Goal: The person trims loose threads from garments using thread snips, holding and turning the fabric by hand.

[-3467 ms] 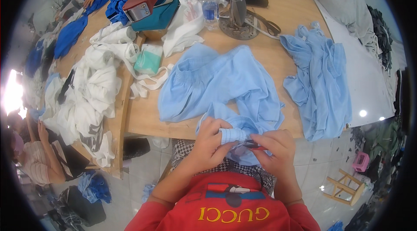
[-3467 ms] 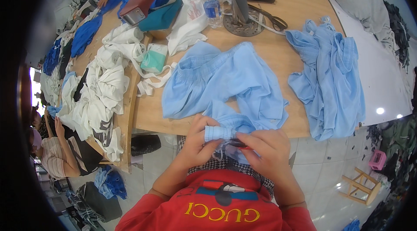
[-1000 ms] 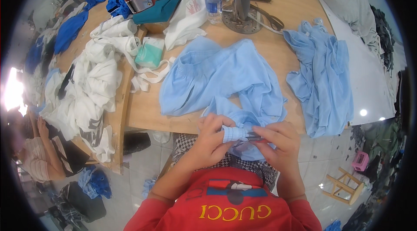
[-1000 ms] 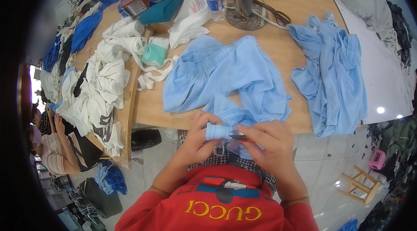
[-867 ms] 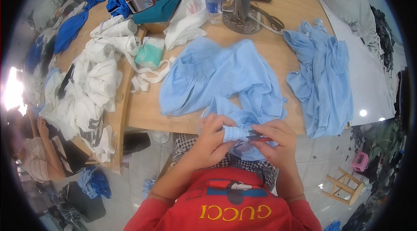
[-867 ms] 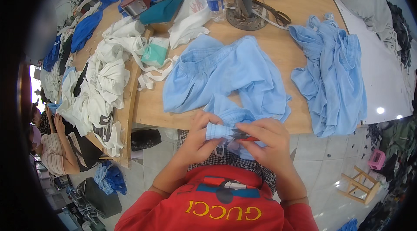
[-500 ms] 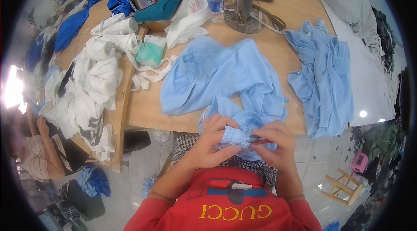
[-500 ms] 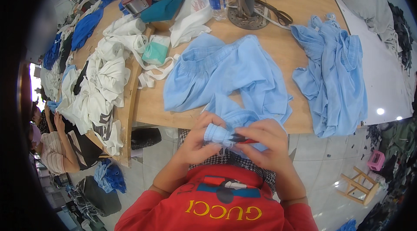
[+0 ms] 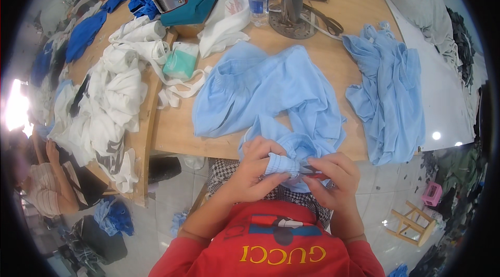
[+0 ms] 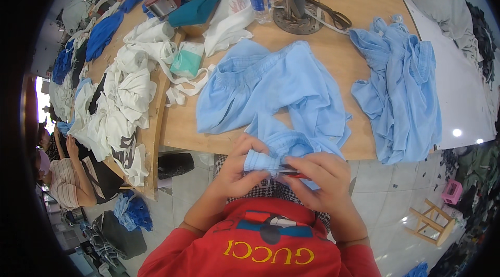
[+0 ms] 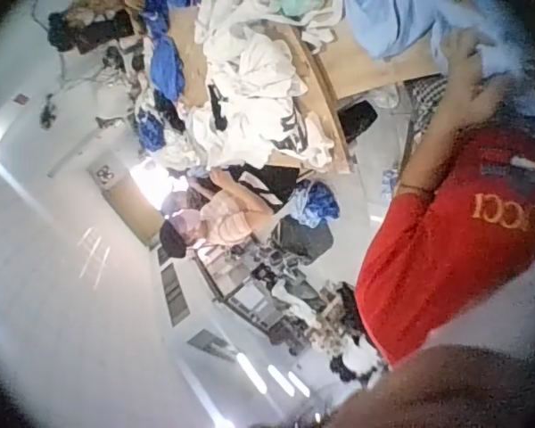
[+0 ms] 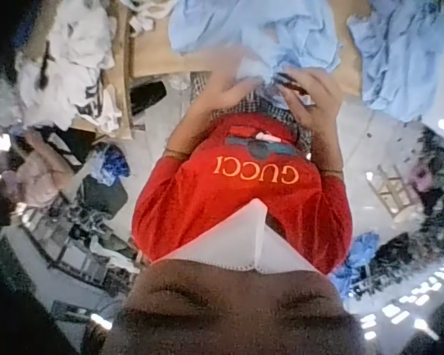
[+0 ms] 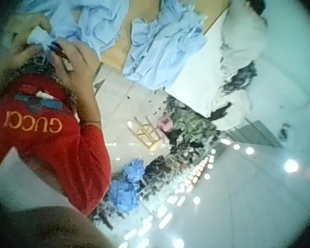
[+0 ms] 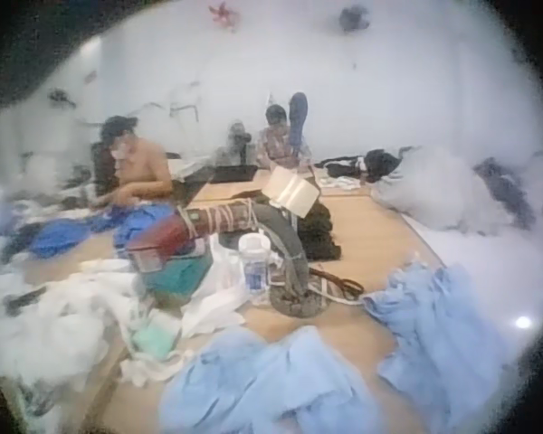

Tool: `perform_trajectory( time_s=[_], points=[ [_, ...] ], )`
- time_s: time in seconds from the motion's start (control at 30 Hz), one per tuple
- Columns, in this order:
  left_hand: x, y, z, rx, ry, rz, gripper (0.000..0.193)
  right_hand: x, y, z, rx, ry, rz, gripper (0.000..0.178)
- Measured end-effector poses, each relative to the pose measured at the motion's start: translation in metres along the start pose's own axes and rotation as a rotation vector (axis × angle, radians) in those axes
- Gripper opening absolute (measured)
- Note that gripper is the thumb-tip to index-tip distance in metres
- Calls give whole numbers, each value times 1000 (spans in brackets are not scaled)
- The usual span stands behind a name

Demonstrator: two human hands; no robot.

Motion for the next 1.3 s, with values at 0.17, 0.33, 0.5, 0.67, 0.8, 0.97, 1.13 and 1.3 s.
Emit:
perform_trajectory(
  time_s=[0.17,0.33,0.5,0.67,0.8,0.97,1.13,1.3],
  points=[
    [0,0,0,24,-16,6,20,2,3,-1,-66,5,-69,37],
    [0,0,0,62,-32,-9,20,3,3,-2,-77,29,-76,37],
    [-2,0,-1,81,-57,-40,18,1,2,-1,15,-47,-59,38],
    [-2,2,1,107,-57,-34,15,3,4,-4,-57,14,-82,39],
    [-3,1,1,140,-51,-29,13,3,5,-4,-74,25,-75,38],
    [-5,2,2,158,-49,-36,13,4,5,-5,-102,71,-92,38],
    [-7,1,1,180,-46,-48,14,3,5,-6,-74,35,-121,37],
    [-6,-1,2,108,-80,-51,19,0,4,-3,27,-23,-149,35]
  ],
)
Point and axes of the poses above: each hand's wrist, its own x-axis towards the middle knuckle, its own y-axis out of the back of the hand, z = x × y, the point moved 3 cm from there along x, towards the middle knuckle, and after that the axes turned 5 degrees about -y, right-handed, at the moved point
